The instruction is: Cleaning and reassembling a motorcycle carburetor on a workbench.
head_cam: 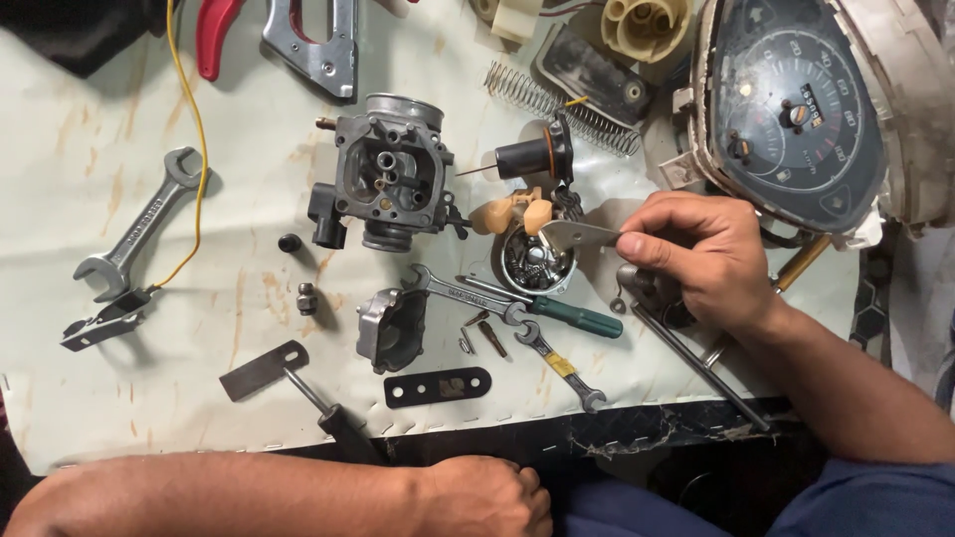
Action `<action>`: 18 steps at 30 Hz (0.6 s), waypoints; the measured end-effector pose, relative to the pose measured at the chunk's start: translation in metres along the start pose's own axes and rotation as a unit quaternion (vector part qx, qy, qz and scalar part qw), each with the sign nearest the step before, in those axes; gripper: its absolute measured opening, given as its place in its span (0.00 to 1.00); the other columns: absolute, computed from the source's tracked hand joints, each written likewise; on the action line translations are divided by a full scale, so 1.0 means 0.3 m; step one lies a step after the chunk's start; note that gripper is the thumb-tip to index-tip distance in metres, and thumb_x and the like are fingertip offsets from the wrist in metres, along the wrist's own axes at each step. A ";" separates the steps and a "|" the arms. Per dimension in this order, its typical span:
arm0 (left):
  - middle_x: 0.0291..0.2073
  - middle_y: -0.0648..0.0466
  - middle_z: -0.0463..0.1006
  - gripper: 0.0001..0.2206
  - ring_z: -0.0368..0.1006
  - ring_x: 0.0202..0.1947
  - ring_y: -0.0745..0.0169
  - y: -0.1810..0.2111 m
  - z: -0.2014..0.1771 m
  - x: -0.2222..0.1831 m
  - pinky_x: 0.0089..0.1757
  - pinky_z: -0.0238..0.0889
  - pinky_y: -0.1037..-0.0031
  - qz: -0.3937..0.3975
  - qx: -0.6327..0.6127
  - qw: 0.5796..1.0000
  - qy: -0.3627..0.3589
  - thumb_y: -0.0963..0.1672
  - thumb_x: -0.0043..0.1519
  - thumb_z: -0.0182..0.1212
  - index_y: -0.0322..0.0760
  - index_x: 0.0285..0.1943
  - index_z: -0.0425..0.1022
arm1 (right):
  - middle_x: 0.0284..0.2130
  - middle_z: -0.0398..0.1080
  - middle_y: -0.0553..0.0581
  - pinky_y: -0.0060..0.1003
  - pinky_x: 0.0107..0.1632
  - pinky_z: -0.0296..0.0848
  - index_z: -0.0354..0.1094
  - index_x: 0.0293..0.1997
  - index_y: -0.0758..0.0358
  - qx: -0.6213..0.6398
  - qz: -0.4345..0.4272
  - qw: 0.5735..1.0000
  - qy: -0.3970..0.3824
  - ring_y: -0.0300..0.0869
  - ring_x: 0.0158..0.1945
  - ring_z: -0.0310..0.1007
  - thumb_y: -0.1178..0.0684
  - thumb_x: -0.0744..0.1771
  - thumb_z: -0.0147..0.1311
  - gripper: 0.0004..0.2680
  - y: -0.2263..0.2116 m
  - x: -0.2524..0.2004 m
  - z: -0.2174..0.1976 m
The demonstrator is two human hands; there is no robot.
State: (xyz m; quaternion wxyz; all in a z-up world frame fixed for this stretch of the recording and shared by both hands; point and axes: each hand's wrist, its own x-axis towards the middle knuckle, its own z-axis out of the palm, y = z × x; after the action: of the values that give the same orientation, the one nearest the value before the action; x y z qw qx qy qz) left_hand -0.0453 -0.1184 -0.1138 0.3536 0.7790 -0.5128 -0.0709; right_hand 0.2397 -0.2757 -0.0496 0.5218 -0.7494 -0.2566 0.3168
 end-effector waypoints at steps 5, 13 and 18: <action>0.33 0.47 0.76 0.07 0.75 0.32 0.51 0.003 0.003 -0.001 0.36 0.71 0.65 -0.002 -0.003 1.000 0.003 0.43 0.60 0.54 0.32 0.37 0.74 | 0.31 0.73 0.52 0.26 0.35 0.66 0.75 0.38 0.72 -0.007 -0.011 1.000 0.010 0.32 0.33 0.67 0.59 0.67 0.60 0.04 0.000 -0.002 0.009; 0.31 0.49 0.76 0.07 0.74 0.31 0.54 0.000 -0.011 -0.002 0.35 0.71 0.67 0.002 0.004 1.000 0.008 0.43 0.60 0.55 0.32 0.37 0.73 | 0.34 0.74 0.57 0.27 0.36 0.67 0.74 0.39 0.70 -0.130 -0.198 0.966 0.099 0.38 0.33 0.72 0.61 0.66 0.65 0.04 -0.030 -0.040 0.038; 0.29 0.52 0.74 0.07 0.73 0.29 0.56 0.007 -0.110 0.008 0.33 0.69 0.67 0.012 0.017 0.999 0.031 0.44 0.60 0.56 0.34 0.36 0.73 | 0.29 0.73 0.57 0.32 0.42 0.68 0.73 0.37 0.70 -0.090 -0.201 0.973 0.062 0.41 0.33 0.71 0.62 0.65 0.65 0.04 -0.057 -0.088 0.044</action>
State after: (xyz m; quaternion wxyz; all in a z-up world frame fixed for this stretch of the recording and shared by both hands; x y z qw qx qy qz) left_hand -0.0300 -0.1050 -0.0875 0.3569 0.7807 -0.5118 -0.0335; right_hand 0.2115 -0.2809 -0.0313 0.5202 -0.7445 -0.3966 0.1336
